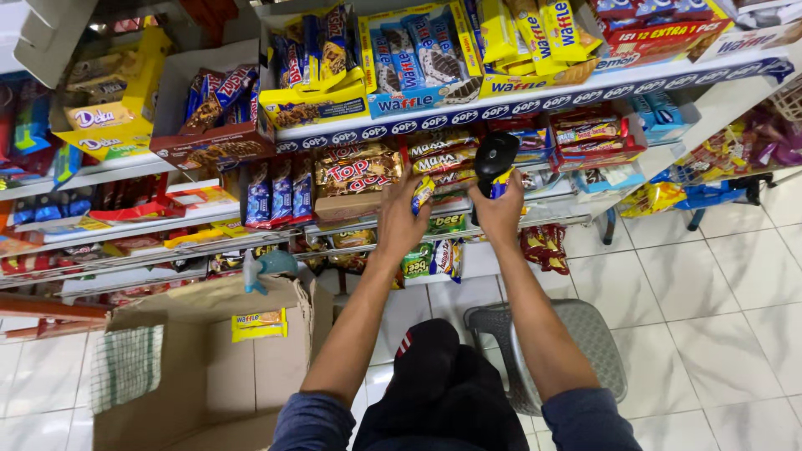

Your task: The person takes various snack packages out of a cardboard box and scans each one with a handheld scanner before placing them back into the box or onto a shelf.

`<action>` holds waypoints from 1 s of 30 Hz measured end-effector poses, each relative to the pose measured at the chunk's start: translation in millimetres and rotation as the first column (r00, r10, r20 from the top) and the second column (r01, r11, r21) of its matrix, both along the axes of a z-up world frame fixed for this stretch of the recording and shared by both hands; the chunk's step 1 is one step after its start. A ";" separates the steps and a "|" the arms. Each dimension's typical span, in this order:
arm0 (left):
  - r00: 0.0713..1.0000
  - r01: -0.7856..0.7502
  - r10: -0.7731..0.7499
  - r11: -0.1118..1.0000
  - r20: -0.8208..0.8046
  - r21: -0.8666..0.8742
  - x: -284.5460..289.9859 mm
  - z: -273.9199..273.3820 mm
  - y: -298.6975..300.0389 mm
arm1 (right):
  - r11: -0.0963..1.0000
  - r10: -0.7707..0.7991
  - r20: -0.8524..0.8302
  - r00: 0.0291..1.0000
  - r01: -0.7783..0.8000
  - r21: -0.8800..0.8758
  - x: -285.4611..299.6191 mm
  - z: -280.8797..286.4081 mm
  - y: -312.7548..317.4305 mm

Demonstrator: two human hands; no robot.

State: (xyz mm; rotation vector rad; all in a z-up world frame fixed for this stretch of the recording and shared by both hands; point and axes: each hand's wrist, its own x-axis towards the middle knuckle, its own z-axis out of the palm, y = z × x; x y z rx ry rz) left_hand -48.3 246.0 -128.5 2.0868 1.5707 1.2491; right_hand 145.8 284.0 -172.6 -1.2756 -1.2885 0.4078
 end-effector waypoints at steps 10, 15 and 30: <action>0.988 0.084 -0.082 0.996 -0.134 0.011 -0.2 7.2 5.2 | 0.996 0.067 0.217 0.974 -0.052 -0.072 12.2 -2.8 19.0; 0.969 0.088 -0.040 0.978 0.245 -0.189 4.5 12.6 -10.0 | 0.995 0.098 0.077 0.992 -0.097 -0.022 19.1 18.6 0.5; 0.137 0.710 0.366 0.611 0.921 -0.349 16.7 122.7 -144.1 | 0.793 0.229 -0.788 0.572 -0.578 -0.190 3.9 165.2 -233.4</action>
